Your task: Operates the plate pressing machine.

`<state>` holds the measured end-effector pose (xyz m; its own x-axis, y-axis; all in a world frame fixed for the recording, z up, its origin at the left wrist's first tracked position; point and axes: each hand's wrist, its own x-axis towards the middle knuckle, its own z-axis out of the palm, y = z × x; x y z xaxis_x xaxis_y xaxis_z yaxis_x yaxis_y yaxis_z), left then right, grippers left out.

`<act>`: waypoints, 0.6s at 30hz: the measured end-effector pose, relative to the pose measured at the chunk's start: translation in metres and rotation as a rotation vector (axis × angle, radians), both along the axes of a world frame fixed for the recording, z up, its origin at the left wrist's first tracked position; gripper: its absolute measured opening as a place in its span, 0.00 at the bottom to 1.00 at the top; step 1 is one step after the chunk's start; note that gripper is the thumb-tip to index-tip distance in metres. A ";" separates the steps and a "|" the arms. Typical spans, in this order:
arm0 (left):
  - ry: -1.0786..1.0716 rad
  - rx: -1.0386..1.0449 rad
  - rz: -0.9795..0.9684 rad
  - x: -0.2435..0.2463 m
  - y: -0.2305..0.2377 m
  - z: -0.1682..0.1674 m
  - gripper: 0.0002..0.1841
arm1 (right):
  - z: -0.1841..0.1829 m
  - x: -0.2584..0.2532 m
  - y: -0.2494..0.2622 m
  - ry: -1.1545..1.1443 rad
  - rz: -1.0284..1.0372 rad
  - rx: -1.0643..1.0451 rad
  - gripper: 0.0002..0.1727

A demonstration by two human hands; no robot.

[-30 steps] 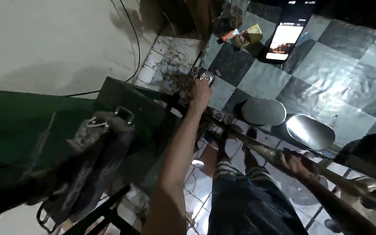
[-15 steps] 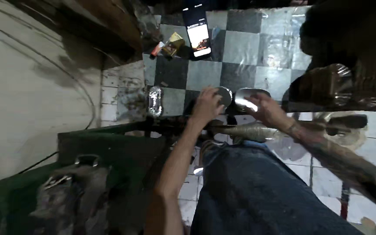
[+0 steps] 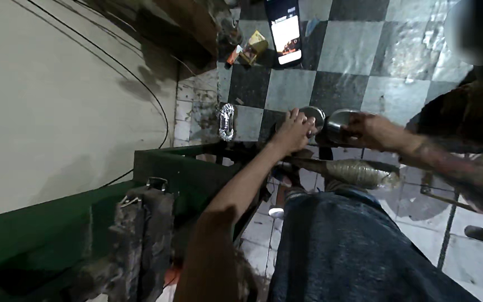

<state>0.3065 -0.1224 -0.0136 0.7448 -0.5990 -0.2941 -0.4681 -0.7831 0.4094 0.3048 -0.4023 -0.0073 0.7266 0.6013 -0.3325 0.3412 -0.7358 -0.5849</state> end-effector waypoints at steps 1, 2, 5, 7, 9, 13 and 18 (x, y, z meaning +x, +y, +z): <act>-0.077 -0.003 0.028 -0.010 -0.001 -0.007 0.27 | -0.005 -0.016 0.003 -0.081 -0.046 -0.015 0.20; -0.129 -0.017 0.060 -0.018 0.000 -0.009 0.24 | -0.010 -0.029 0.007 -0.164 -0.085 -0.004 0.20; -0.115 -0.253 0.334 -0.051 -0.002 0.030 0.17 | 0.001 -0.055 0.020 -0.332 -0.236 0.085 0.22; 0.092 -0.560 0.703 -0.087 -0.008 0.062 0.16 | 0.034 -0.072 0.034 -0.356 -0.458 0.277 0.19; 0.292 -0.936 0.942 -0.118 -0.011 0.056 0.16 | 0.065 -0.089 0.056 -0.175 -0.676 0.523 0.21; 0.630 -1.401 1.191 -0.153 -0.034 0.047 0.18 | 0.070 -0.104 0.085 0.362 -0.694 0.833 0.16; 0.966 -1.563 1.352 -0.183 -0.039 0.039 0.06 | 0.065 -0.110 0.069 0.960 -0.566 1.059 0.11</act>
